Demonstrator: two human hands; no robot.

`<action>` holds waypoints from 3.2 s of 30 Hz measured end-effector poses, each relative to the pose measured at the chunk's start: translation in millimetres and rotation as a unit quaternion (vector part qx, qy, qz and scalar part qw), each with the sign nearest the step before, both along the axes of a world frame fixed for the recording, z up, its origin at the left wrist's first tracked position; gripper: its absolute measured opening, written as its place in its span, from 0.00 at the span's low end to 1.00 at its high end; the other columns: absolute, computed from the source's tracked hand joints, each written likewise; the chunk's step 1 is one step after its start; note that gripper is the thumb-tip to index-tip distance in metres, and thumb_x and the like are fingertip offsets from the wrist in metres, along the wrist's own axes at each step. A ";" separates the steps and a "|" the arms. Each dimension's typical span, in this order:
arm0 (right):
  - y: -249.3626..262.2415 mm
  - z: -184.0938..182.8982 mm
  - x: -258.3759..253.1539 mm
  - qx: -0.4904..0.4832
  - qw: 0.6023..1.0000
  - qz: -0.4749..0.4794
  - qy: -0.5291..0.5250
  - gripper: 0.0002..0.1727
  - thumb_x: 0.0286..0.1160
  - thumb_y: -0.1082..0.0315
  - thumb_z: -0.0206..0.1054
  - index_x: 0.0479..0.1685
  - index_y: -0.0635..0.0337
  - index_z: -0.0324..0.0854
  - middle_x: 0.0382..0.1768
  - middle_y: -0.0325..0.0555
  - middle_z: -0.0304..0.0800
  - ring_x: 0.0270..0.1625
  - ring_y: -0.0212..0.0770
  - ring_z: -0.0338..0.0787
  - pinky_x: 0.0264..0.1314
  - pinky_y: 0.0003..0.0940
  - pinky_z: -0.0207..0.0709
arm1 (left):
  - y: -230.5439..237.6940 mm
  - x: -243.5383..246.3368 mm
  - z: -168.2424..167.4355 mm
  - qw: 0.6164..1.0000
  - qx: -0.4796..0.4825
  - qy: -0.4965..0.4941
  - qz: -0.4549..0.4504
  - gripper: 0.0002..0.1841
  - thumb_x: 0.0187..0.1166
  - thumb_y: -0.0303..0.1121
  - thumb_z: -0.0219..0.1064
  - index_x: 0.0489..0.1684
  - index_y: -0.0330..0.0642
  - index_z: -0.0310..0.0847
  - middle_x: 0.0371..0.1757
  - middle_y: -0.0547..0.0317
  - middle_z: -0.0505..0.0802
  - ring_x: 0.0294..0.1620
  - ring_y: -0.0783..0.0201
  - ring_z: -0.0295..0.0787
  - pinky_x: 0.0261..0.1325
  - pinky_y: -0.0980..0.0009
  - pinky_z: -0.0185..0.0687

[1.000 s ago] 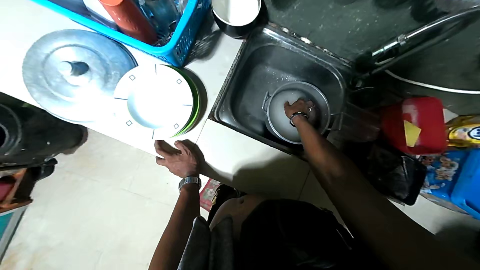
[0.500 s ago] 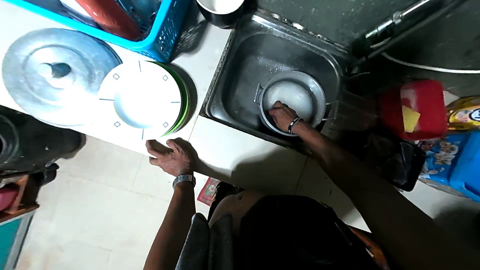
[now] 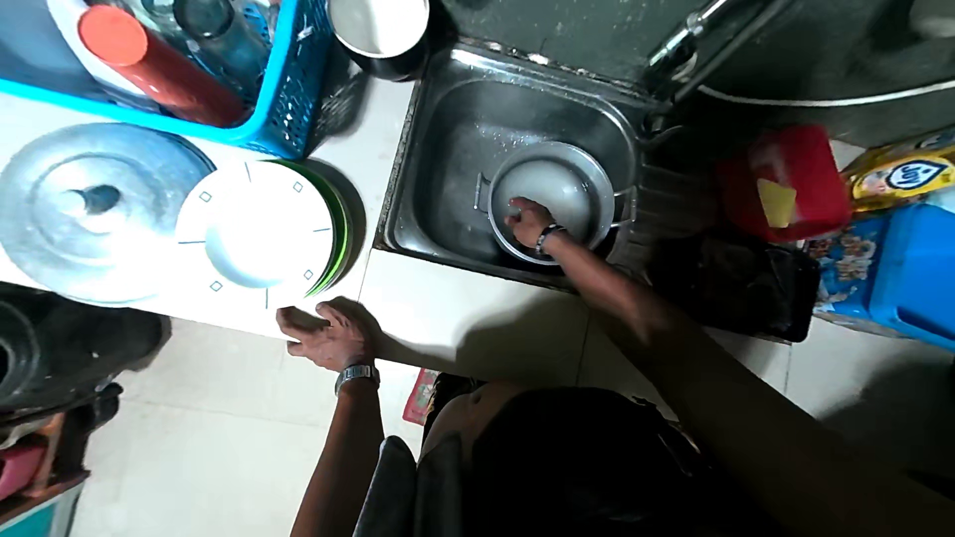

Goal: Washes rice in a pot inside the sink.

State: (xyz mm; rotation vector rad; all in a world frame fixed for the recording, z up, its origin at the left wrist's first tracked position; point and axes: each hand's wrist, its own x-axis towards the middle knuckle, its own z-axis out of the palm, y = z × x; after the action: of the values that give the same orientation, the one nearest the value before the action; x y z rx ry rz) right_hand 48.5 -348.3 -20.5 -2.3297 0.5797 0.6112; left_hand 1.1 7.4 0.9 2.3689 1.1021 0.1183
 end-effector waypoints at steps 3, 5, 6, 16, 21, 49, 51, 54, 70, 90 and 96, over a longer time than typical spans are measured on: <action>13.5 9.5 1.2 -0.009 0.994 -0.098 0.048 0.34 0.86 0.55 0.62 0.88 0.62 0.63 0.80 0.68 0.72 0.82 0.64 0.74 0.81 0.59 0.70 | -1.8 -0.3 2.7 1.000 0.005 -0.006 -0.003 0.34 0.90 0.50 0.54 0.94 0.50 0.52 0.83 0.25 0.70 0.75 0.31 0.78 0.69 0.45 0.81; 10.9 11.2 -3.1 -0.031 0.989 -0.132 0.066 0.37 0.84 0.52 0.64 0.88 0.62 0.62 0.80 0.70 0.69 0.80 0.65 0.75 0.78 0.59 0.73 | -1.9 -0.5 2.6 1.000 0.008 -0.003 -0.006 0.34 0.90 0.50 0.54 0.94 0.50 0.52 0.83 0.25 0.70 0.75 0.31 0.79 0.69 0.45 0.81; 5.6 11.4 -6.5 -0.039 0.986 -0.147 0.072 0.38 0.84 0.51 0.65 0.88 0.62 0.62 0.81 0.71 0.68 0.80 0.65 0.75 0.78 0.59 0.73 | -2.2 -0.4 2.7 1.000 0.008 -0.002 -0.007 0.34 0.91 0.50 0.54 0.94 0.49 0.52 0.84 0.25 0.69 0.75 0.32 0.79 0.69 0.46 0.81; -43.3 14.4 -9.4 -0.138 0.970 -0.170 0.104 0.39 0.83 0.50 0.64 0.80 0.75 0.65 0.77 0.72 0.74 0.82 0.64 0.74 0.81 0.61 0.68 | -4.7 -1.0 6.2 1.000 0.008 -0.009 0.001 0.34 0.89 0.49 0.56 0.93 0.47 0.54 0.81 0.24 0.72 0.73 0.31 0.81 0.68 0.46 0.82; -37.1 11.9 18.1 -0.158 0.963 -0.194 0.100 0.42 0.77 0.50 0.68 0.80 0.76 0.64 0.80 0.74 0.67 0.79 0.65 0.76 0.74 0.60 0.75 | -3.6 0.5 3.0 1.000 0.026 -0.009 -0.005 0.34 0.90 0.49 0.56 0.93 0.46 0.55 0.80 0.24 0.74 0.72 0.30 0.81 0.65 0.44 0.83; -21.0 -4.5 43.4 -0.163 0.970 -0.161 0.079 0.44 0.78 0.41 0.64 0.84 0.66 0.66 0.84 0.71 0.65 0.82 0.66 0.73 0.73 0.61 0.76 | -6.9 2.9 5.5 1.000 0.021 -0.008 0.015 0.34 0.89 0.48 0.58 0.93 0.48 0.56 0.78 0.25 0.75 0.71 0.31 0.82 0.65 0.45 0.83; -13.6 -7.3 47.9 -0.160 0.976 -0.135 0.068 0.43 0.78 0.41 0.64 0.86 0.63 0.64 0.85 0.73 0.60 0.81 0.67 0.73 0.72 0.61 0.77 | -5.8 2.8 3.9 1.000 0.021 -0.007 0.014 0.34 0.88 0.49 0.58 0.92 0.48 0.57 0.79 0.24 0.75 0.70 0.31 0.82 0.64 0.45 0.84; 3.2 -5.3 43.8 -0.150 0.984 -0.078 0.053 0.39 0.78 0.46 0.66 0.87 0.56 0.67 0.86 0.72 0.58 0.78 0.68 0.76 0.69 0.60 0.80 | -5.6 2.3 4.1 1.000 0.018 -0.002 0.013 0.34 0.89 0.49 0.58 0.93 0.49 0.56 0.79 0.25 0.74 0.71 0.32 0.82 0.65 0.45 0.83; -55.9 3.6 3.4 -0.190 0.979 -0.050 0.051 0.40 0.80 0.45 0.65 0.88 0.56 0.65 0.85 0.76 0.59 0.80 0.73 0.72 0.74 0.67 0.72 | -1.0 -0.9 -0.3 1.000 0.007 -0.003 0.006 0.33 0.90 0.49 0.55 0.93 0.50 0.54 0.82 0.25 0.72 0.72 0.32 0.81 0.67 0.46 0.82; -61.9 45.4 20.8 0.100 0.971 -0.153 0.157 0.54 0.82 0.23 0.29 0.78 0.65 0.70 0.68 0.64 0.79 0.61 0.54 0.84 0.63 0.48 0.77 | 3.3 -9.8 -4.1 1.000 -0.023 -0.007 -0.005 0.35 0.87 0.58 0.47 0.95 0.62 0.48 0.85 0.29 0.67 0.69 0.32 0.83 0.59 0.40 0.84; -69.1 32.6 22.2 0.100 0.967 -0.176 0.153 0.50 0.82 0.22 0.31 0.64 0.62 0.75 0.39 0.47 0.75 0.32 0.40 0.76 0.38 0.36 0.75 | 1.8 -2.7 -3.2 1.000 -0.008 -0.008 0.021 0.34 0.86 0.56 0.53 0.94 0.64 0.54 0.84 0.36 0.72 0.68 0.40 0.86 0.59 0.48 0.86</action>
State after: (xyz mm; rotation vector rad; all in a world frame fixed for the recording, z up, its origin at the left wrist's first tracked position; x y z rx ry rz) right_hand 70.7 -417.5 12.1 -1.8936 0.9991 0.8208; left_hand -1.6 9.2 -2.3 2.3284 1.1404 0.1427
